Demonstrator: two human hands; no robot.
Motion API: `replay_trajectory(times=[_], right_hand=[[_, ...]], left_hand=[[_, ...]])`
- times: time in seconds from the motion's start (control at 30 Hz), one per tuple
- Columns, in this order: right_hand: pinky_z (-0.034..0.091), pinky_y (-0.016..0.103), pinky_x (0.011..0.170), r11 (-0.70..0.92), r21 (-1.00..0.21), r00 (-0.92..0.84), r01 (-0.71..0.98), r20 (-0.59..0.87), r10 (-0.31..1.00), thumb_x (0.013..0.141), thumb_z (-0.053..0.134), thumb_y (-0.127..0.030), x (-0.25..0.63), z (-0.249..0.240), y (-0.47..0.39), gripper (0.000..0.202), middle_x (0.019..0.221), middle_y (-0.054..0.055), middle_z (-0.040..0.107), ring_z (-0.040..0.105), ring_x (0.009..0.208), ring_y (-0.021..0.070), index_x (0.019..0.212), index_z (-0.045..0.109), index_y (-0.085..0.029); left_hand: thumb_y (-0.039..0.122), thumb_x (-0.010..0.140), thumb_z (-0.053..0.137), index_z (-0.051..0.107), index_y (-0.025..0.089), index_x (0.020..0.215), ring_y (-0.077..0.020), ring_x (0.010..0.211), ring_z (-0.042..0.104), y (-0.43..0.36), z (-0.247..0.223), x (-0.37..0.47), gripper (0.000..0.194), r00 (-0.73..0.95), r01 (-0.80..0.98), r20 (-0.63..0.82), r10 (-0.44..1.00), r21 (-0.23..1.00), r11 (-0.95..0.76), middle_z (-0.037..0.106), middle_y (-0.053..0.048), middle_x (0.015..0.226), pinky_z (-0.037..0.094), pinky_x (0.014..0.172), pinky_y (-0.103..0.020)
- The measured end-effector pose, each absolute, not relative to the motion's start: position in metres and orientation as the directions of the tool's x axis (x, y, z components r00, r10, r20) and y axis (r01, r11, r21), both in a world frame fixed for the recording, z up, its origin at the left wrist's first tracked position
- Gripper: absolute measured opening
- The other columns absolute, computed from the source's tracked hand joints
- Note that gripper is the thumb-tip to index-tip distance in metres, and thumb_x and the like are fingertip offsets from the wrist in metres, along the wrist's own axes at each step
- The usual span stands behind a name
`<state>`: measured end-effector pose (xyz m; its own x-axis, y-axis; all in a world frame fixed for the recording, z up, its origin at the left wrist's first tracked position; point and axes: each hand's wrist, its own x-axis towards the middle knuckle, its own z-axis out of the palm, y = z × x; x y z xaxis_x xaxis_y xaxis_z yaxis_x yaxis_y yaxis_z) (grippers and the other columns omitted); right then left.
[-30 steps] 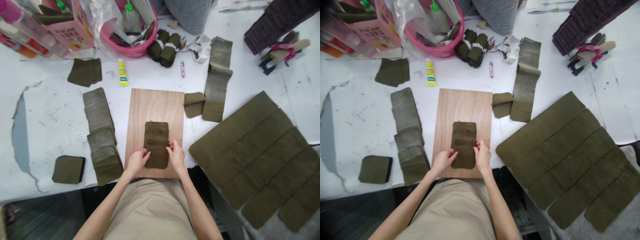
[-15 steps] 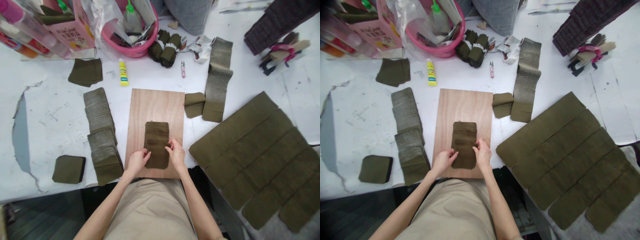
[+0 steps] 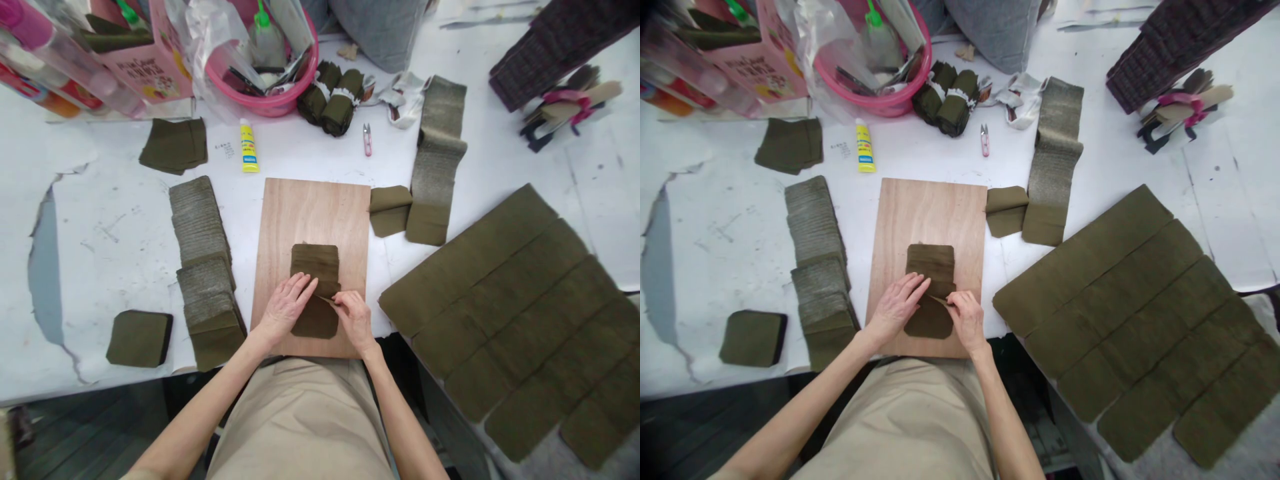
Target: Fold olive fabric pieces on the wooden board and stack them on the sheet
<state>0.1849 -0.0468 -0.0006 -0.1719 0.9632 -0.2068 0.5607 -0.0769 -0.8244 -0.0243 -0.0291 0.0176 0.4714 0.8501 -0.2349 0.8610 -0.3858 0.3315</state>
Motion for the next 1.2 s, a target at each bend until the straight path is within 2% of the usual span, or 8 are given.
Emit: replay_trajectory(times=[0.13,0.23,0.33,0.5,0.63,0.73,0.83,1.2], right_hand=[[0.049,0.03,0.078,-0.173,-0.87,-0.161,0.462,-0.274,0.948,0.088,0.048,-0.026,0.185,-0.005,-0.053,0.012,0.09,0.003,0.067,0.063,0.085,0.0169,0.084,0.058,-0.022],[0.05,0.028,0.071,-0.316,-0.841,-0.086,0.439,-0.389,0.917,0.087,0.05,-0.034,0.181,-0.009,-0.054,0.015,0.082,0.001,0.066,0.064,0.074,0.0168,0.093,0.056,-0.021],[0.049,0.029,0.068,-0.369,-0.802,-0.018,0.469,-0.427,0.904,0.084,0.052,-0.032,0.176,-0.011,-0.052,0.022,0.08,0.001,0.066,0.063,0.071,0.0178,0.104,0.052,-0.021],[0.046,0.029,0.063,-0.337,-0.747,0.02,0.573,-0.399,0.917,0.085,0.05,-0.029,0.168,-0.01,-0.051,0.022,0.074,0.0,0.063,0.061,0.065,0.0182,0.105,0.052,-0.02],[0.044,0.028,0.061,-0.351,-0.723,0.036,0.595,-0.412,0.91,0.084,0.049,-0.027,0.166,-0.009,-0.05,0.024,0.073,0.0,0.062,0.06,0.063,0.0184,0.107,0.052,-0.02],[0.044,0.029,0.061,-0.35,-0.719,0.033,0.601,-0.416,0.909,0.083,0.049,-0.026,0.165,-0.008,-0.049,0.027,0.073,0.0,0.062,0.06,0.064,0.0188,0.109,0.051,-0.02],[0.044,0.029,0.062,-0.349,-0.712,0.034,0.61,-0.416,0.909,0.083,0.05,-0.025,0.164,-0.007,-0.049,0.027,0.074,0.001,0.062,0.061,0.065,0.0192,0.11,0.051,-0.019],[0.045,0.029,0.064,-0.322,-0.621,0.04,0.715,-0.424,0.905,0.085,0.052,-0.022,0.161,-0.006,-0.052,0.029,0.088,0.004,0.066,0.064,0.074,0.0208,0.114,0.046,-0.02]], left_hand=[[0.011,0.086,0.049,0.056,0.019,0.116,-0.0241,0.105,0.054,-0.016,0.016,-0.03,0.032,0.61,0.779,-0.364,0.704,0.437,-0.45,0.062,-0.01,0.101,0.04,0.091,-0.038],[0.015,0.084,0.055,0.061,0.018,0.088,-0.0215,0.087,0.057,-0.012,0.016,-0.031,0.008,0.55,0.82,-0.463,0.695,0.456,-0.345,0.062,-0.007,0.086,0.043,0.08,-0.032],[0.017,0.082,0.058,0.059,0.019,0.082,-0.0196,0.08,0.059,-0.013,0.017,-0.031,0.002,0.452,0.863,-0.527,0.719,0.463,-0.203,0.062,-0.006,0.084,0.041,0.073,-0.028],[0.027,0.08,0.06,0.06,0.02,0.088,-0.0177,0.069,0.061,-0.024,0.017,-0.033,0.01,0.239,0.858,-0.626,0.742,0.494,0.141,0.065,-0.003,0.077,0.038,0.061,-0.025],[0.036,0.082,0.053,0.058,0.016,0.09,-0.0133,0.043,0.052,-0.046,0.006,-0.034,0.022,0.159,0.682,-0.786,0.597,0.525,0.51,0.061,0.0,0.061,0.033,0.044,-0.023],[0.041,0.083,0.05,0.056,0.015,0.083,-0.0104,0.033,0.042,-0.063,-0.004,-0.033,0.027,0.125,0.547,-0.837,0.532,0.506,0.667,0.056,0.002,0.054,0.027,0.035,-0.023],[0.045,0.081,0.051,0.057,0.015,0.079,-0.0098,0.033,0.041,-0.073,-0.01,-0.033,0.031,0.095,0.519,-0.829,0.55,0.513,0.684,0.057,0.002,0.054,0.026,0.034,-0.023],[0.049,0.083,0.049,0.06,0.017,0.071,-0.0134,0.047,0.051,-0.073,-0.009,-0.033,0.036,0.004,0.743,-0.737,0.676,0.455,0.492,0.06,0.0,0.056,0.027,0.047,-0.023]])
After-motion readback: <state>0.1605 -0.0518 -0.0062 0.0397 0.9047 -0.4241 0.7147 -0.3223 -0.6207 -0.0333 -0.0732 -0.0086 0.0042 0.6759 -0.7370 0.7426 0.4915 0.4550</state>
